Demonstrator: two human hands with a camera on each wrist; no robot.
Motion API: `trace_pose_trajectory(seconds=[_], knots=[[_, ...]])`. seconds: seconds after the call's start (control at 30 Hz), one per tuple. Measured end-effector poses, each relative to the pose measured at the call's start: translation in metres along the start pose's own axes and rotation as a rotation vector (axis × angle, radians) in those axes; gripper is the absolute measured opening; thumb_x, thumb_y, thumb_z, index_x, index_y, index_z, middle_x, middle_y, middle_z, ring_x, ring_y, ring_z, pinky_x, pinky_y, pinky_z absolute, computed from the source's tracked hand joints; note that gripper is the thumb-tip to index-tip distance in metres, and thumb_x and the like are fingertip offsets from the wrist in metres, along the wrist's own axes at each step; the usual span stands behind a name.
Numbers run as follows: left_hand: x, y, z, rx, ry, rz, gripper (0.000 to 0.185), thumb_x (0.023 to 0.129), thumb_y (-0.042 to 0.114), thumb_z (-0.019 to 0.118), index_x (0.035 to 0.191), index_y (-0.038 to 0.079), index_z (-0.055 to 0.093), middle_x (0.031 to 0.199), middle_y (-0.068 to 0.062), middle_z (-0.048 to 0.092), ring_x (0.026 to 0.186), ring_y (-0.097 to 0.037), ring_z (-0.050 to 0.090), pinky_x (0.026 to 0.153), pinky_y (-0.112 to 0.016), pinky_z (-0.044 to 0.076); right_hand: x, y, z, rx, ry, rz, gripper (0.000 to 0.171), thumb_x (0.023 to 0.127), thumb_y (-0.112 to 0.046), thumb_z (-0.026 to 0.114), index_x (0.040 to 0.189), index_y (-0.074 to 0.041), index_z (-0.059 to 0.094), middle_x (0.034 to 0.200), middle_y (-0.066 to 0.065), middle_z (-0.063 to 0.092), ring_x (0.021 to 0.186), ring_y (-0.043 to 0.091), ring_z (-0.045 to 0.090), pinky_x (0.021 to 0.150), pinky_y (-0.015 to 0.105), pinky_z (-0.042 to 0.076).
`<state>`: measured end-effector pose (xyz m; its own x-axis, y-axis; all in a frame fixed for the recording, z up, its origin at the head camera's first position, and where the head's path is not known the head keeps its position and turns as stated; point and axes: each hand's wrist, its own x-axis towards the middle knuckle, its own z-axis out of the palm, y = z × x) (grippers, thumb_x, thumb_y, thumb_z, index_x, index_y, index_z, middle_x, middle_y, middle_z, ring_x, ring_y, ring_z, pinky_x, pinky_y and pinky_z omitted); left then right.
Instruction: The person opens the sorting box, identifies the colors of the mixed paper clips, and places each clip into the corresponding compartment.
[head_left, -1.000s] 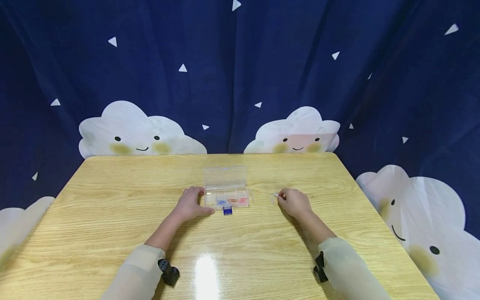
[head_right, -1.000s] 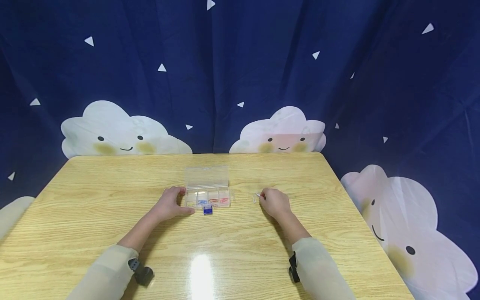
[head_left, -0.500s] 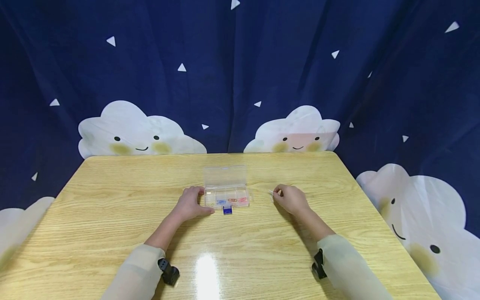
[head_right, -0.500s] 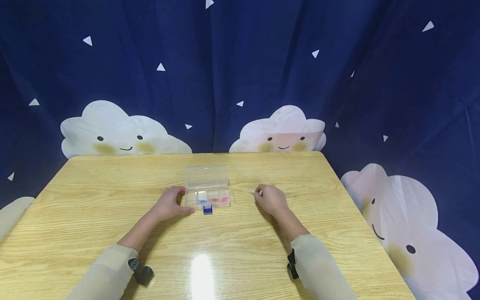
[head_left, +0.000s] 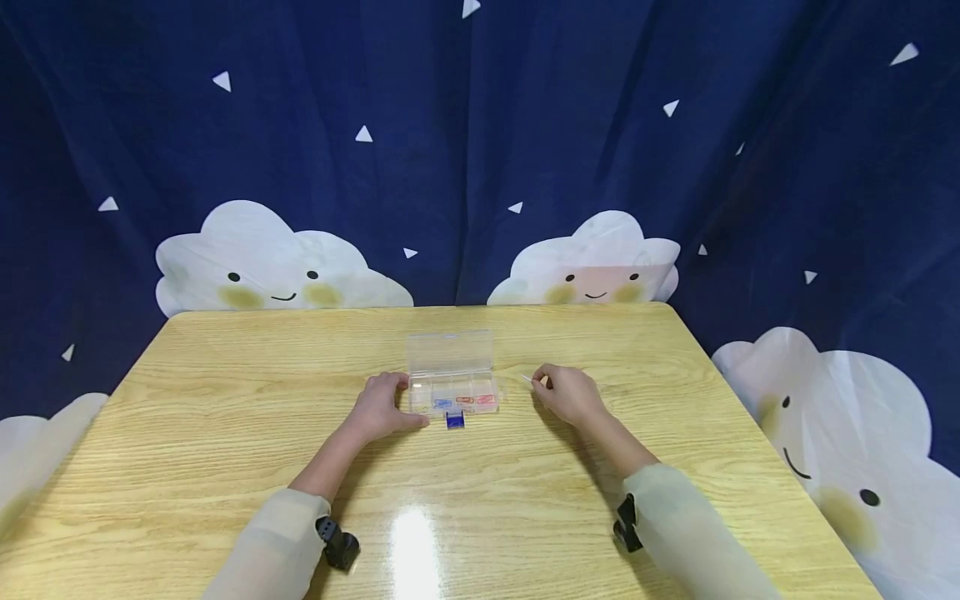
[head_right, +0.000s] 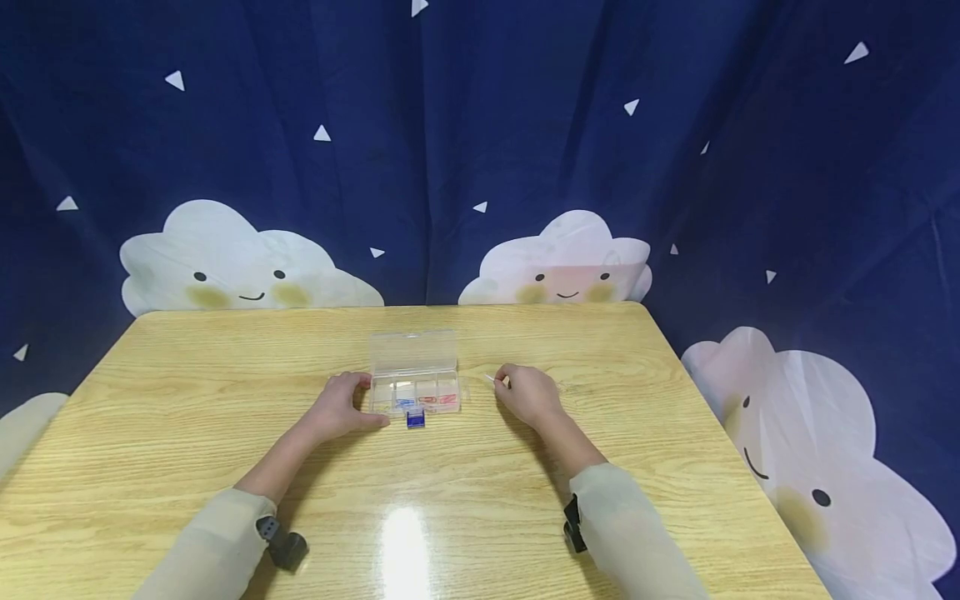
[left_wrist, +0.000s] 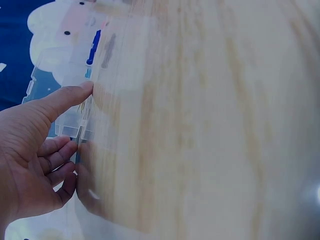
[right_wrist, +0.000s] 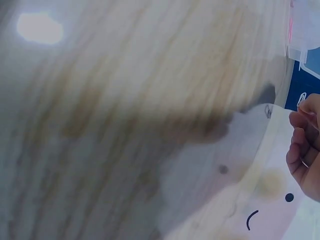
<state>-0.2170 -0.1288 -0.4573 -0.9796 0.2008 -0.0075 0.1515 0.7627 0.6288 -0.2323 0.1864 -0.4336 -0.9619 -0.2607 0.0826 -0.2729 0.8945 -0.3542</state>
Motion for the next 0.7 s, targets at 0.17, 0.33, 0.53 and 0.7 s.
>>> trace_pose_trajectory(seconds=[0.17,0.33,0.53,0.7], knots=[[0.000,0.000,-0.001,-0.002,-0.008,-0.004,0.078,0.068,0.035,0.082,0.127,-0.003,0.049,0.121,-0.018,0.055,0.118,-0.036,0.044,0.100,-0.047,0.039,0.004,-0.009,-0.002,-0.018,-0.001,-0.022,0.021,0.094,-0.025,0.054,0.101,-0.011,0.067,0.053,-0.006,0.052,0.041,0.008,0.036,0.040,0.021,0.026],[0.000,0.000,0.000,0.000,-0.010,0.003,0.077,0.068,0.035,0.082,0.127,-0.004,0.049,0.122,-0.019,0.055,0.119,-0.036,0.044,0.099,-0.048,0.039,0.009,-0.018,-0.003,-0.056,0.010,-0.044,0.019,0.093,-0.025,0.055,0.100,-0.013,0.068,0.058,-0.006,0.054,0.045,0.009,0.039,0.042,0.022,0.029],[-0.001,0.001,-0.001,-0.001,-0.010,-0.004,0.077,0.069,0.036,0.082,0.127,-0.003,0.049,0.123,-0.018,0.054,0.119,-0.036,0.043,0.100,-0.047,0.038,0.014,-0.027,-0.001,-0.074,0.005,-0.059,0.019,0.093,-0.025,0.055,0.100,-0.013,0.069,0.062,-0.005,0.056,0.050,0.009,0.043,0.046,0.023,0.032],[0.000,0.000,0.000,0.007,-0.011,-0.005,0.078,0.069,0.036,0.082,0.128,-0.003,0.049,0.123,-0.017,0.054,0.119,-0.035,0.043,0.099,-0.047,0.039,0.017,-0.033,0.002,-0.077,0.001,-0.068,0.019,0.092,-0.024,0.055,0.100,-0.014,0.069,0.063,-0.005,0.056,0.052,0.009,0.044,0.047,0.023,0.033]])
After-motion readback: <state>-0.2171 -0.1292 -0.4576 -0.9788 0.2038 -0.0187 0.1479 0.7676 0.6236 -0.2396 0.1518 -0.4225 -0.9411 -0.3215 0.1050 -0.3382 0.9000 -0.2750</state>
